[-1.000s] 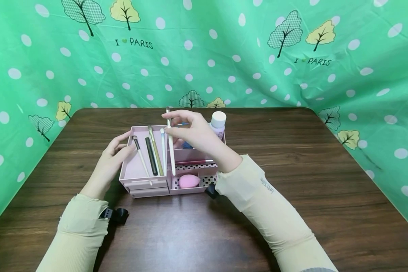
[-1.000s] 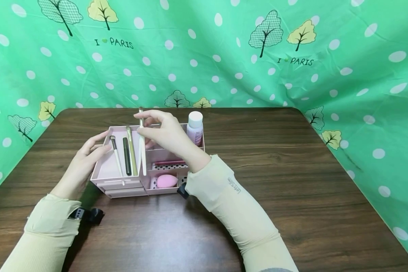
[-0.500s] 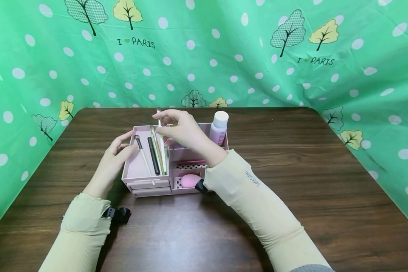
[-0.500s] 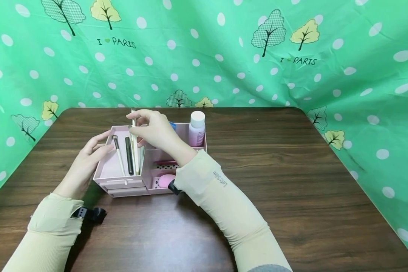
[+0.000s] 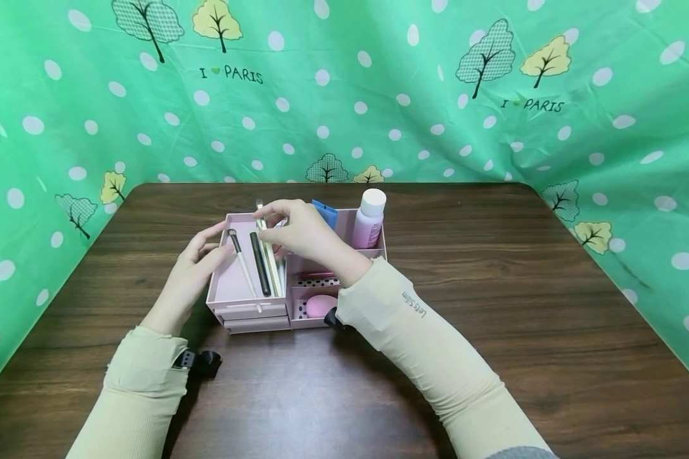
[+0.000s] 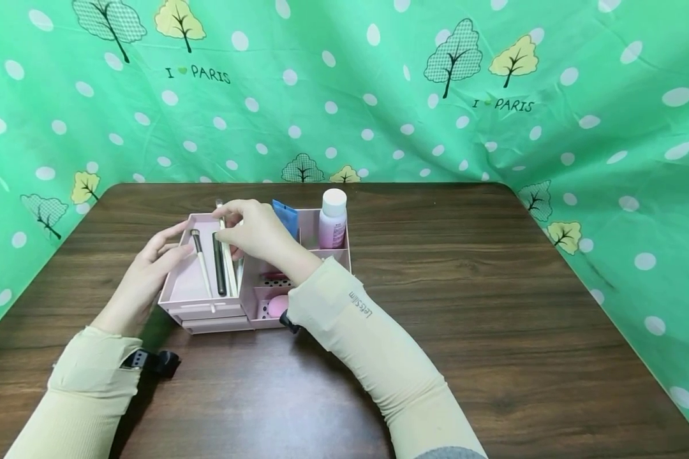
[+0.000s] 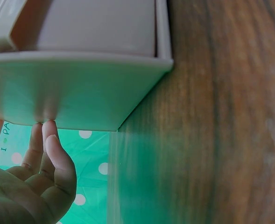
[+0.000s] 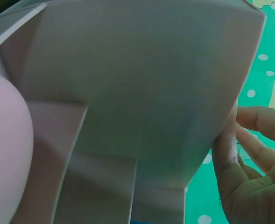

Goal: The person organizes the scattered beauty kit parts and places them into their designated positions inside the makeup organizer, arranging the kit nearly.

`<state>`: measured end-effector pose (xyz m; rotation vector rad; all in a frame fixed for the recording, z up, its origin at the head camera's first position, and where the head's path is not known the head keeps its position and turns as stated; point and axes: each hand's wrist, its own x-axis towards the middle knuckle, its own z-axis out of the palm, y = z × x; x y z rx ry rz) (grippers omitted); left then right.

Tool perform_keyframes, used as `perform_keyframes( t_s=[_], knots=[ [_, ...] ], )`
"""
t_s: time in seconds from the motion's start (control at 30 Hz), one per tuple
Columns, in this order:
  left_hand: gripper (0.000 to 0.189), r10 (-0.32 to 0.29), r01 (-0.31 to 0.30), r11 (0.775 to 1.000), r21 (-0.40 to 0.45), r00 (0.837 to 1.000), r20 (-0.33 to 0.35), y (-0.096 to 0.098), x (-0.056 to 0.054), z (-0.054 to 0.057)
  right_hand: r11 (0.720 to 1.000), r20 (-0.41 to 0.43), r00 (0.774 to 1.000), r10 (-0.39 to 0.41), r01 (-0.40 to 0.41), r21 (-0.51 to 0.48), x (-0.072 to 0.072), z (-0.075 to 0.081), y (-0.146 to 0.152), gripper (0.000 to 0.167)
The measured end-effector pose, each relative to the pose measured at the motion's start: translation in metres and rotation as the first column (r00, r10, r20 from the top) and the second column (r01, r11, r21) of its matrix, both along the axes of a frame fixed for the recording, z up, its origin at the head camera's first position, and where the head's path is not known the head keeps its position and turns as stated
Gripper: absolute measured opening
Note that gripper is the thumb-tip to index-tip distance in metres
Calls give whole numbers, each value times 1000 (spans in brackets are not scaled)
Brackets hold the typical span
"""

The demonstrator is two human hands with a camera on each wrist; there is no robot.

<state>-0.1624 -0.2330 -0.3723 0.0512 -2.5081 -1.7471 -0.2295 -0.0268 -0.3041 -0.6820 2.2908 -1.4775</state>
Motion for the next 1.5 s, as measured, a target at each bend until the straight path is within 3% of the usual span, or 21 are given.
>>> perform_keyframes(
  t_s=[0.23, 0.87, 1.27, 1.5],
  knots=[
    [55, -2, 2, 1000, 0, 1000, -9, 0, -1, -1, 999, -30, 999, -14, 15, 36, 1, -3, 1, 36],
    [55, 6, -6, 1000, -7, 1000, -5, 2, -1, -1, 999, -39, 998, -47, 47, 7, 2, -4, 7, 46],
    [56, 14, -14, 1000, -15, 1000, 2, 1, 0, -1, 985, 32, 999, -15, 20, -171, 13, 1, 17, 43],
    [56, 15, -15, 1000, -20, 1000, 13, 0, 0, -1, 977, 9, 1000, 2, 0, -214, 26, 12, 28, 41]
  ],
)
